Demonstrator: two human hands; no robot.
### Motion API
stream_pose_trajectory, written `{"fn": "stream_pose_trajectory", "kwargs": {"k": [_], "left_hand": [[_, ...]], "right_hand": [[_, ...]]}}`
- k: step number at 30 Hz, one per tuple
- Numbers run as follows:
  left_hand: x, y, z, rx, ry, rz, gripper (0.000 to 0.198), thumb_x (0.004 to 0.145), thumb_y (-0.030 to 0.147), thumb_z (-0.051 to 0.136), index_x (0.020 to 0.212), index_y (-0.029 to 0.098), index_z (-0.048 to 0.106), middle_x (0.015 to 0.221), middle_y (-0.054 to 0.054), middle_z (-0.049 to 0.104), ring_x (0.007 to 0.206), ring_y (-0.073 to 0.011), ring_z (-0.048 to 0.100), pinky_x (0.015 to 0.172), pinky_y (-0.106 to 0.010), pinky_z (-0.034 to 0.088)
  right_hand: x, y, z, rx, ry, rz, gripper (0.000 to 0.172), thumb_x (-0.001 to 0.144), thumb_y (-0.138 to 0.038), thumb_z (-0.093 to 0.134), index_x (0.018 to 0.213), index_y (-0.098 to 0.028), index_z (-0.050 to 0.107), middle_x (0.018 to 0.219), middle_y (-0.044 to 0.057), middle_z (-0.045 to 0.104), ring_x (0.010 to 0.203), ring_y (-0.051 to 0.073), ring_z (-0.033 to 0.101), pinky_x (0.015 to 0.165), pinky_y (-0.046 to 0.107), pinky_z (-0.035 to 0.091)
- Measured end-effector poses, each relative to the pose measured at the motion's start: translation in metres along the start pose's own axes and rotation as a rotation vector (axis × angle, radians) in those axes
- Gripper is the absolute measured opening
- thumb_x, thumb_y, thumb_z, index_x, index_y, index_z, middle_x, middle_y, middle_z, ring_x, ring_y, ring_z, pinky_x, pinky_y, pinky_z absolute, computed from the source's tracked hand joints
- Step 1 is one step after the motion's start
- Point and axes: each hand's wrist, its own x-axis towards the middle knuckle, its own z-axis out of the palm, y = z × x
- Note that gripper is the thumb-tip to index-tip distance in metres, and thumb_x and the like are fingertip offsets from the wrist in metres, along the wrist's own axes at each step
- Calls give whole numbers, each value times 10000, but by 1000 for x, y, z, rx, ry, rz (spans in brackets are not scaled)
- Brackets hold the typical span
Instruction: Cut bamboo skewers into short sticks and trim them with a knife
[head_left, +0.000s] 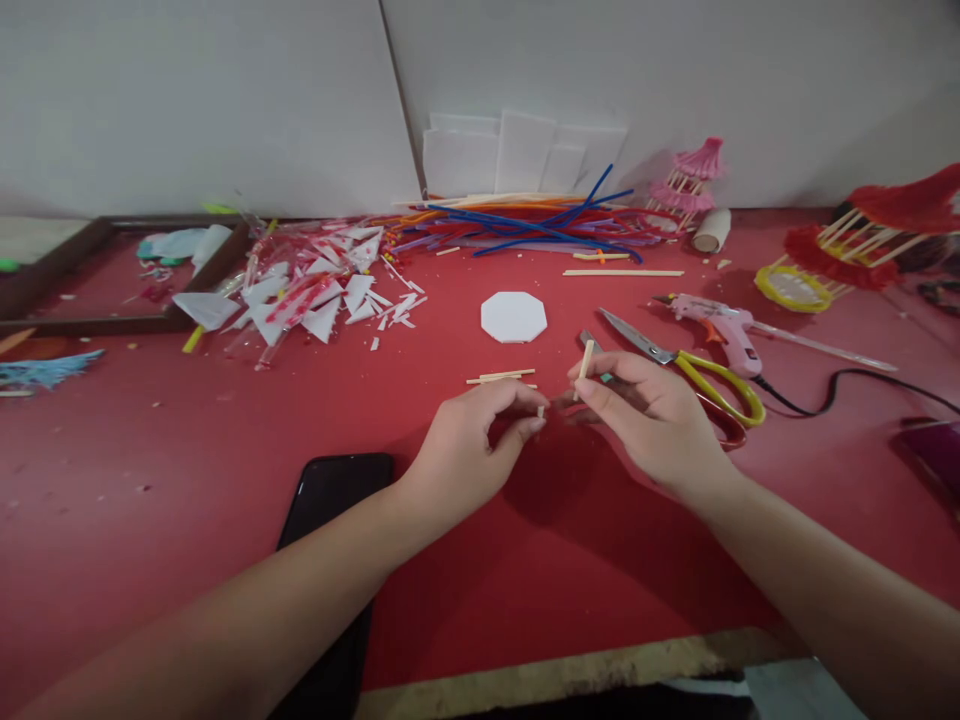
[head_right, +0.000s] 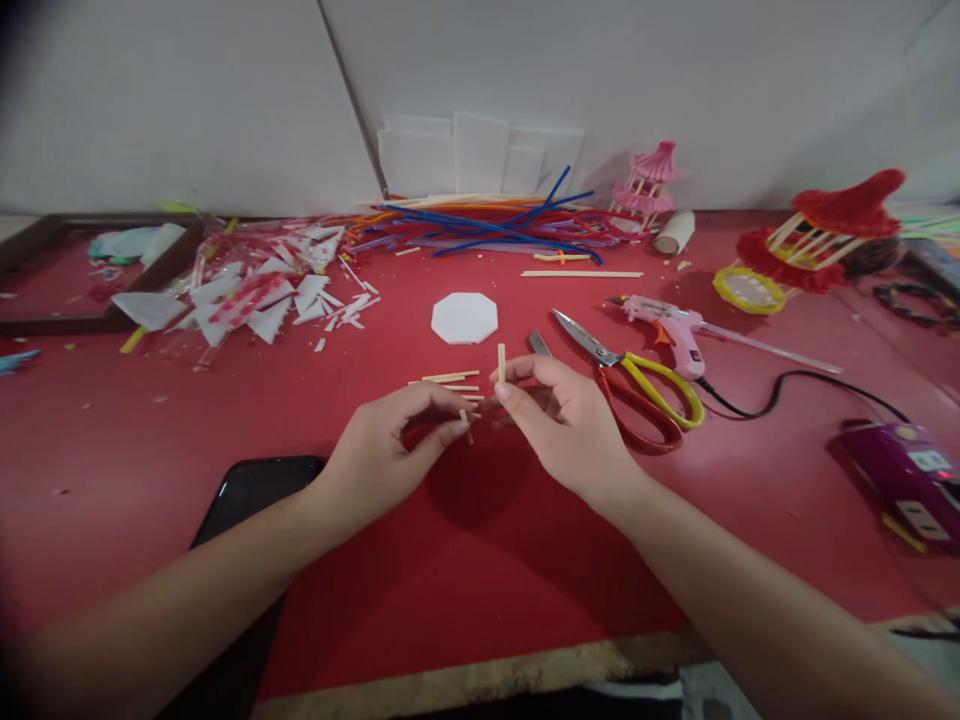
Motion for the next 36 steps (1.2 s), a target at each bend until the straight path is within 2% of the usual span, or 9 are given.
{"fn": "stream_pose_trajectory", "kwargs": {"k": [2, 6, 11, 17, 27, 36], "left_hand": [[-1, 0, 1, 14, 1, 38, 106, 848, 106, 594, 905, 190, 625, 870, 21, 704, 812, -98, 646, 764, -201, 480], [-2, 0, 2, 39, 8, 33, 95, 851, 113, 595, 907, 185, 619, 862, 14, 701, 796, -99, 643, 747, -203, 481], [-3, 0, 3, 87, -13, 85, 109, 848, 94, 594, 903, 186, 614, 871, 14, 691, 831, -107, 630, 766, -210, 469], [-5, -2, 3, 120, -46, 112, 165, 828, 22, 557, 892, 170, 593, 852, 0, 657, 799, -112, 608, 722, -212, 466], [-6, -4, 3, 135, -39, 103, 190, 818, -4, 540, 874, 175, 574, 858, -4, 645, 802, -125, 594, 709, -226, 463], [-5, -2, 3, 148, -14, 130, 186, 832, 5, 530, 880, 180, 571, 849, -8, 646, 832, -138, 589, 722, -236, 465]], "right_hand": [[0, -2, -5, -139, 5, -37, 146, 848, -339, 626, 909, -209, 653, 858, 20, 692, 761, 142, 657, 669, 246, 544], [1, -6, -13, -310, -126, -88, 85, 833, -282, 628, 860, -206, 655, 849, 3, 694, 763, 126, 642, 681, 218, 516], [1, -9, -16, -405, -208, -128, 91, 812, -185, 602, 860, -219, 672, 854, -14, 707, 751, 111, 646, 675, 203, 501], [2, -10, -16, -496, -253, -149, 110, 803, -176, 601, 853, -231, 683, 828, -22, 714, 683, 105, 625, 614, 210, 468], [2, 0, -6, -528, -310, -236, 69, 822, -169, 632, 822, -211, 686, 797, 1, 692, 742, 132, 621, 687, 249, 451], [2, 0, -3, -542, -318, -255, 35, 823, -193, 651, 801, -202, 677, 751, -9, 650, 702, 117, 583, 648, 232, 423]]}}
